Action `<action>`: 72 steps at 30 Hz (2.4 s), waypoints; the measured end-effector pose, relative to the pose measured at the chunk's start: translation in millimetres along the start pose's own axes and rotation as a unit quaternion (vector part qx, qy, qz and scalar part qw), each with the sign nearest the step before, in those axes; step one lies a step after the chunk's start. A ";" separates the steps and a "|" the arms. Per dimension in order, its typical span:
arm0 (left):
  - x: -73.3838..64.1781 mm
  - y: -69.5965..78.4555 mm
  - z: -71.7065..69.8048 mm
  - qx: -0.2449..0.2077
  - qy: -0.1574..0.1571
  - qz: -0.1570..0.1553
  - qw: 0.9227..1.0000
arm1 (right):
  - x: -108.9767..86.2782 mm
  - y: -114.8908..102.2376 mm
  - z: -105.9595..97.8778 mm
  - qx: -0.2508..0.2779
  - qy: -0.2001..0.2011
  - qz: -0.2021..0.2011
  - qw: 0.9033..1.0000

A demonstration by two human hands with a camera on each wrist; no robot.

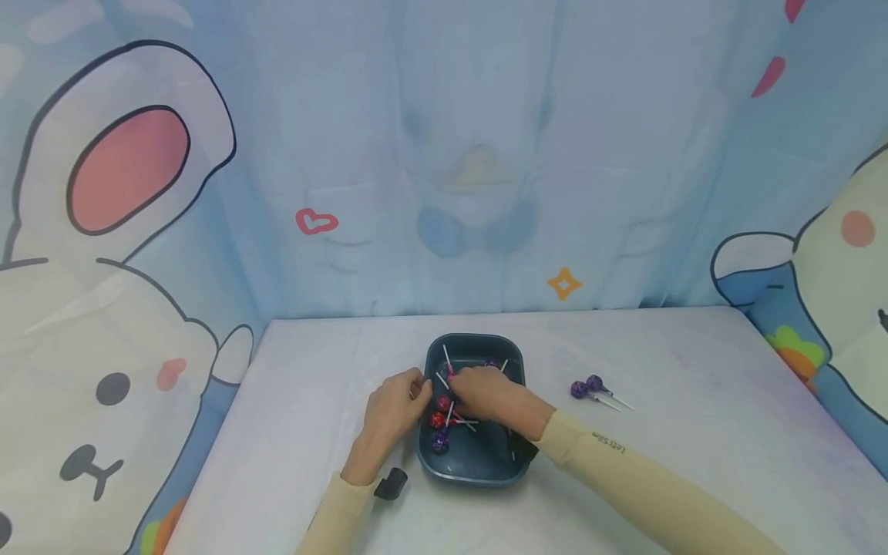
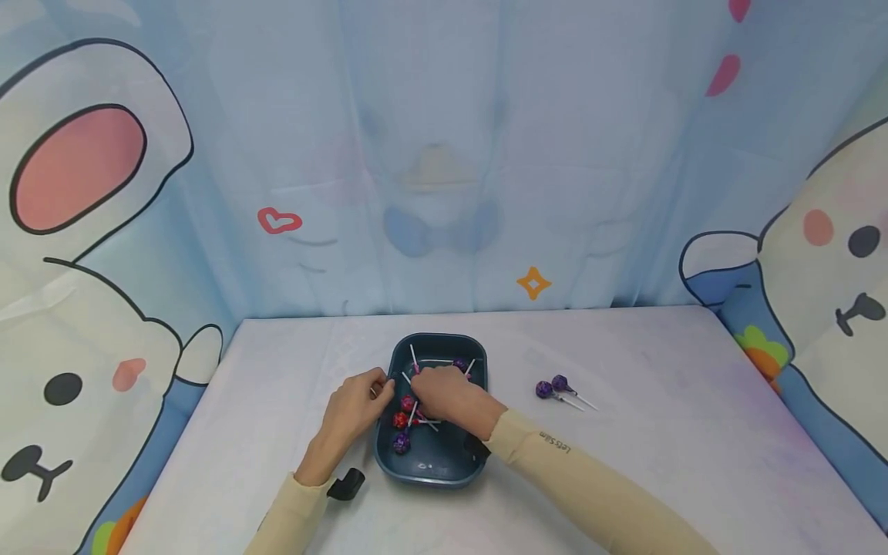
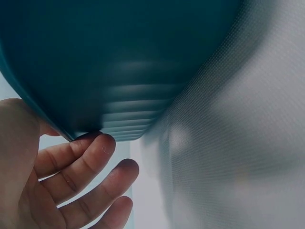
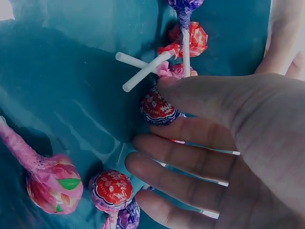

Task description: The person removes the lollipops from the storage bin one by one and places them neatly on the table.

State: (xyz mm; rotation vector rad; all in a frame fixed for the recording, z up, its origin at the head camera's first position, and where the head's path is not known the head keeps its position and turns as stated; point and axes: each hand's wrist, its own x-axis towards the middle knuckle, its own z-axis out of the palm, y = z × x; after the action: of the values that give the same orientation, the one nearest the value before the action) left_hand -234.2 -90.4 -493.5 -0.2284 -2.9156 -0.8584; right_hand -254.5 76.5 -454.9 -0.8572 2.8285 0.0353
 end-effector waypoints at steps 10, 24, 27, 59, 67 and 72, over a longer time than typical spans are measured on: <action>0.0 0.2 1.1 -0.002 0.008 0.003 1.000 | -5.2 7.7 -6.1 0.027 0.010 0.004 1.000; 0.5 0.0 1.2 0.002 0.005 -0.012 1.000 | -35.6 28.5 -32.7 0.063 0.021 0.023 0.997; 0.7 0.5 1.4 0.002 0.004 -0.014 1.000 | -40.8 36.0 -37.7 0.076 0.032 0.024 0.996; -2.0 -1.3 1.1 -0.004 0.012 -0.013 1.000 | -77.0 94.6 -27.7 0.133 0.047 0.102 0.985; -2.1 -1.4 0.1 -0.005 0.012 -0.013 1.000 | -77.1 100.8 -15.5 0.136 0.029 0.112 0.984; -2.4 -1.3 0.3 -0.006 0.008 -0.017 1.000 | -75.6 106.4 -5.8 0.132 0.027 0.113 0.984</action>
State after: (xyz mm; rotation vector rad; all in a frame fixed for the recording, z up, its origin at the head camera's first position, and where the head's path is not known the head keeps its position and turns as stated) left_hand -232.1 -91.6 -494.7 -0.1727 -2.9082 -0.8794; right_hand -252.6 206.1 -438.6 -0.4853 2.8783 -0.3284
